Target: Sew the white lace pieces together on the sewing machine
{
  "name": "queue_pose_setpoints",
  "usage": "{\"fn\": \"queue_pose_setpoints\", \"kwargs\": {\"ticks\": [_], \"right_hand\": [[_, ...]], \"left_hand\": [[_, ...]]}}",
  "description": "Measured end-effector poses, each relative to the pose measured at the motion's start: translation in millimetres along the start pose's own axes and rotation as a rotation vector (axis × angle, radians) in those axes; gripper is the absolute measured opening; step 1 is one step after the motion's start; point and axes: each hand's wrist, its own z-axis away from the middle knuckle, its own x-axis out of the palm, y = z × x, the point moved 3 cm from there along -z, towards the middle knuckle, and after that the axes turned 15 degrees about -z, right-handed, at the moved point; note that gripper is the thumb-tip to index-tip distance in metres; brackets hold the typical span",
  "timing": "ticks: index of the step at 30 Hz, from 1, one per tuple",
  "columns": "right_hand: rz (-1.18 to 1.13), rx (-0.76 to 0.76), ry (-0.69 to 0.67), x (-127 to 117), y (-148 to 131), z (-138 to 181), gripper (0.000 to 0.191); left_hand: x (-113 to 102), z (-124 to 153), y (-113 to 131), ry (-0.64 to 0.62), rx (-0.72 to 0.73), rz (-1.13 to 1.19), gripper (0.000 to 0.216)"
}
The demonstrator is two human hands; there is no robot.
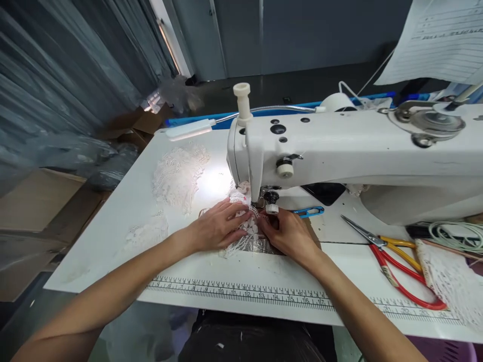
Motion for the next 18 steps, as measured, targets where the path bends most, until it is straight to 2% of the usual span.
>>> {"fn": "queue_pose_setpoints", "kwargs": {"ticks": [3,5,9,11,14,18], "right_hand": [[-0.057,-0.056,-0.001,1.2,-6.3,5.2,0.034],[-0.08,-0.08,0.007,2.1,-8.0,8.4,0.032],[-0.052,-0.2,0.053,7.5,-9.7,14.1,0.027],[0.003,-0.298,0.075,13.1,-12.1,17.3,0.026],[0.143,-0.418,0.073,22.6,-17.2,22.9,0.028],[0.251,-0.46,0.01,22.6,-22.1,24.6,0.027]], "left_hand": [[3.8,3.1,-14.2,0.047,0.051,0.067,0.039],[2.9,3.9,-18.2,0.105,0.037,0.084,0.039],[-4.5,3.1,-10.1,0.246,-0.056,0.052,0.022],[-6.4,1.9,-0.9,0.29,-0.042,0.036,0.016],[-3.8,0.1,8.6,0.294,0.01,0.055,0.019],[5.3,-0.1,5.9,0.212,0.008,0.125,0.017]]}}
